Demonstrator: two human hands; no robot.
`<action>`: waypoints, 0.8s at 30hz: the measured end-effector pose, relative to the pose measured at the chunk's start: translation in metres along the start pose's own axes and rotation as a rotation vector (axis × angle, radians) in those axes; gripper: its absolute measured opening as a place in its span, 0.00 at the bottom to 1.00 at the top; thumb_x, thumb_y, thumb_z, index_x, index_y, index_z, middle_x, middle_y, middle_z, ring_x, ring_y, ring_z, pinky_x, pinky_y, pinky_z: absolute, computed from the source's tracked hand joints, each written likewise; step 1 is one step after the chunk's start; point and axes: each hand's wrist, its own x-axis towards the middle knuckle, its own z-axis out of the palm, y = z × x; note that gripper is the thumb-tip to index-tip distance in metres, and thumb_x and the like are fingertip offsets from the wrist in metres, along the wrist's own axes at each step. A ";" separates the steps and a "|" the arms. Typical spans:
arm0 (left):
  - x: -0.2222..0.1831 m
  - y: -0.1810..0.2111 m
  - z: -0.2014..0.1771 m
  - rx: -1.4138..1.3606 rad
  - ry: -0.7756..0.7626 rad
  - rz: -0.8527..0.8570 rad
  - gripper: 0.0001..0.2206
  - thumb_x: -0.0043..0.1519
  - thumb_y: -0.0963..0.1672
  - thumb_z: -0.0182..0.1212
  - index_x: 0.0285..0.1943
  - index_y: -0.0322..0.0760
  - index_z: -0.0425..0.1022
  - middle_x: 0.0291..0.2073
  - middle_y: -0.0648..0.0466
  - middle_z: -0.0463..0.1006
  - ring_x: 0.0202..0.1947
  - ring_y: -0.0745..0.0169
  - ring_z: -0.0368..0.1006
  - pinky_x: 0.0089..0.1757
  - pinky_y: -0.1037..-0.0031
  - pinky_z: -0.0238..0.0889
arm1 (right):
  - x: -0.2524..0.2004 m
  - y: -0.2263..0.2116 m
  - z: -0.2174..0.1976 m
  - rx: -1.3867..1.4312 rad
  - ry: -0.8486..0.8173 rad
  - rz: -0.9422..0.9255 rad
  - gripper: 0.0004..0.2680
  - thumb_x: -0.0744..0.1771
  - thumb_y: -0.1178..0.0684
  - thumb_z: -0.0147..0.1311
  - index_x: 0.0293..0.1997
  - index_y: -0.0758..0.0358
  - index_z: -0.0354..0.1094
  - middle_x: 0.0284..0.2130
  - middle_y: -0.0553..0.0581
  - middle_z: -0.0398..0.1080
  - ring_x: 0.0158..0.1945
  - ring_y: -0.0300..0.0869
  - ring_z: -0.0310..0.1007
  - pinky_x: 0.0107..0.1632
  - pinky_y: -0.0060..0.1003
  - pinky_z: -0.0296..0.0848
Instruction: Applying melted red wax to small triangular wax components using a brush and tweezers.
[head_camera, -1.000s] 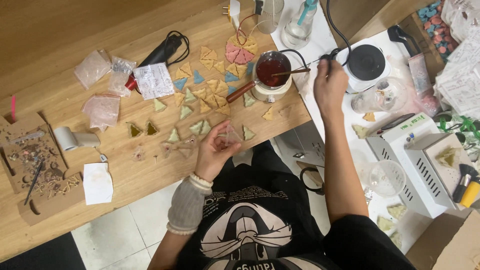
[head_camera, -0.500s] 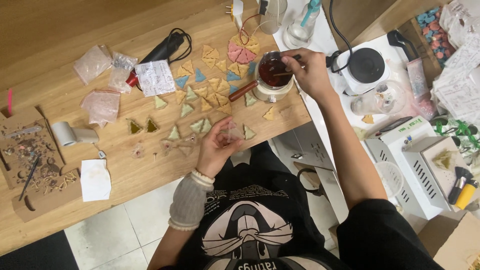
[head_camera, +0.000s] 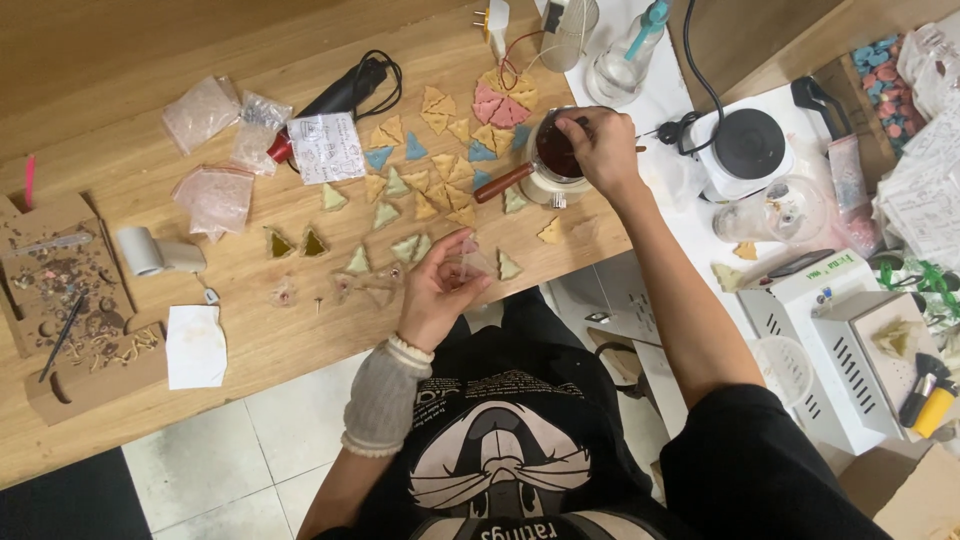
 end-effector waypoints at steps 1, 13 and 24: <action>0.000 -0.001 -0.001 0.000 0.001 0.001 0.32 0.56 0.35 0.69 0.71 0.33 0.64 0.60 0.47 0.72 0.43 0.70 0.76 0.43 0.80 0.74 | 0.000 -0.001 -0.001 0.000 0.000 -0.001 0.05 0.68 0.57 0.62 0.44 0.69 0.78 0.31 0.66 0.77 0.30 0.51 0.76 0.36 0.40 0.73; 0.008 -0.005 0.006 -0.036 -0.027 0.003 0.32 0.57 0.34 0.69 0.72 0.33 0.64 0.60 0.47 0.72 0.43 0.71 0.76 0.44 0.80 0.73 | -0.015 0.016 -0.022 0.124 0.213 0.197 0.07 0.70 0.55 0.62 0.41 0.71 0.79 0.21 0.58 0.73 0.23 0.32 0.65 0.28 0.33 0.64; 0.063 0.009 0.029 0.006 -0.073 0.072 0.34 0.55 0.35 0.70 0.72 0.35 0.63 0.60 0.52 0.71 0.42 0.69 0.77 0.42 0.80 0.76 | -0.028 -0.009 -0.051 0.429 0.264 0.250 0.09 0.71 0.54 0.60 0.44 0.73 0.78 0.28 0.51 0.75 0.28 0.31 0.66 0.31 0.28 0.64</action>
